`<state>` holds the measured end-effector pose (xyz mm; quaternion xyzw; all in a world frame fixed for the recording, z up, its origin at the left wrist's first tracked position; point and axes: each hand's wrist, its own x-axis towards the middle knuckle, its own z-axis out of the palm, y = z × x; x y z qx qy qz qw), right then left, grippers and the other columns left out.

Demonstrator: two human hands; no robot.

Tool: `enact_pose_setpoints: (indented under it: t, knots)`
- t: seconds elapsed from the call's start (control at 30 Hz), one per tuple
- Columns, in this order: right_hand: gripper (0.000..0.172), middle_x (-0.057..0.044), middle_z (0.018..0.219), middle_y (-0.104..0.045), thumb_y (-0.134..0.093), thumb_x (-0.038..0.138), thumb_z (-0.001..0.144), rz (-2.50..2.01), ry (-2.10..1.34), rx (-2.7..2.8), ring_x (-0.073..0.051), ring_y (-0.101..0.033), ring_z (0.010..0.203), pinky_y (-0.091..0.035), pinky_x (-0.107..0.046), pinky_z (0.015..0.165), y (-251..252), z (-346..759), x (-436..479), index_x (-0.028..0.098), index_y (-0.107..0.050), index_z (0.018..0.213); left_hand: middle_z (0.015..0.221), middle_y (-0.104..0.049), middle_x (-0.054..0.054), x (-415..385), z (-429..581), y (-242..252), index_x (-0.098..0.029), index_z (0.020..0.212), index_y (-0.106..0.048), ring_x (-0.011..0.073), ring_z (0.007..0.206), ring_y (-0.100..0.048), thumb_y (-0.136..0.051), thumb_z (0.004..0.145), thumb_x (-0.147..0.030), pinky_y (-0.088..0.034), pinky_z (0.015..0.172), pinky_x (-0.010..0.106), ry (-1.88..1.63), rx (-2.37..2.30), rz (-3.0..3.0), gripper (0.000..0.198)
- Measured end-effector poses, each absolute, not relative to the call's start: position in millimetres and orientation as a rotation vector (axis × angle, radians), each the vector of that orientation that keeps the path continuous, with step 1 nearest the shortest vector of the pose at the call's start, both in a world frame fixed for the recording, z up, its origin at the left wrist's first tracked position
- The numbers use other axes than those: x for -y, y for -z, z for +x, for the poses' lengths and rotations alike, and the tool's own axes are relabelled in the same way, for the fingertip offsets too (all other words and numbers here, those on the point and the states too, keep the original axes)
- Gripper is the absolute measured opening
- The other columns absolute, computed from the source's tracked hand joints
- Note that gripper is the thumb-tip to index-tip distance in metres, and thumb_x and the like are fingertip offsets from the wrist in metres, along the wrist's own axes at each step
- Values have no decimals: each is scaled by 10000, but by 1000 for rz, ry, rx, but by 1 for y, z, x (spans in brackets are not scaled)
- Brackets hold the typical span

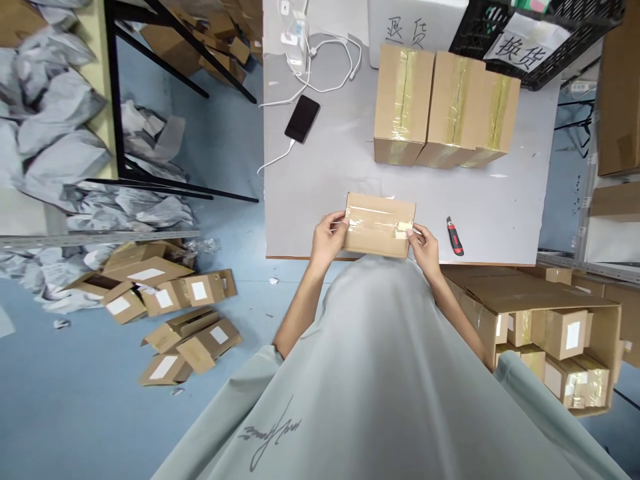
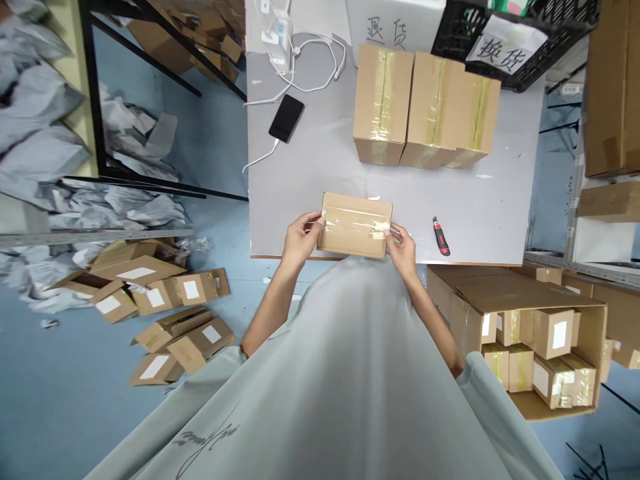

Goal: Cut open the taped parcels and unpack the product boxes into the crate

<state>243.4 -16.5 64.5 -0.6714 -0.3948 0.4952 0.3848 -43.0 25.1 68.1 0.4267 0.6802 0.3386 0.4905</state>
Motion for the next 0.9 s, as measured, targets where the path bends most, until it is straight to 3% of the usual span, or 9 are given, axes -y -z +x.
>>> enact_pose_setpoints:
  t: [0.2,0.33,0.4,0.5,0.63,0.77,0.9]
  knots:
    - [739,-197,1340,-846,-805,834,863,-1752,-1177,952,-352,-816,1239,-663,-517,1116,-50,277,15,193,-810,1228,1390,-815,143,-27,-34,-44,-197,1334,-803,281,1221,-778,-662,1046,-605,-627,1086,430,-879,-1496,895,520]
    - [748,-229,1285,-851,-758,832,885,-1875,-991,953,-386,-802,1252,-610,-589,1192,-46,319,22,153,-821,1190,1532,-746,171,-39,-22,-2,-205,1333,-766,311,1437,-687,-728,1017,-530,-541,1222,471,-740,-1596,772,455]
    - [790,-250,1332,-830,-718,840,906,-1957,-847,965,-394,-784,1289,-590,-606,1216,-47,338,26,131,-819,1240,1502,-755,197,-42,-15,14,-192,1252,-771,334,1470,-664,-745,1003,-511,-510,1254,503,-638,-1608,712,406]
    - [858,-246,1480,-777,-680,844,949,-1980,-746,974,-381,-728,1420,-534,-598,1289,-52,358,30,129,-782,1413,1321,-821,201,-36,1,24,-180,1111,-787,340,1327,-743,-744,989,-562,-559,1203,523,-574,-1511,704,404]
    - [901,-192,1708,-639,-639,868,995,-1935,-870,990,-357,-542,1655,-363,-581,1422,-59,360,32,171,-735,1557,1215,-844,149,-24,21,20,-185,1191,-783,296,1174,-794,-778,948,-654,-622,1124,506,-628,-1268,714,529]
    - [919,-114,1790,-566,-508,899,1053,-1894,-1034,970,-309,-443,1730,-303,-542,1456,-61,347,30,227,-666,1660,1179,-843,146,-24,17,14,-167,1206,-780,302,1133,-797,-864,879,-561,-661,1036,474,-713,-1355,757,519]
    - [934,-60,1797,-561,-499,921,1048,-1814,-1235,953,-303,-424,1742,-297,-496,1465,-55,324,26,261,-639,1694,1124,-846,117,-24,-11,7,-171,1192,-801,271,1018,-798,-809,916,-498,-677,966,434,-695,-1517,868,428]
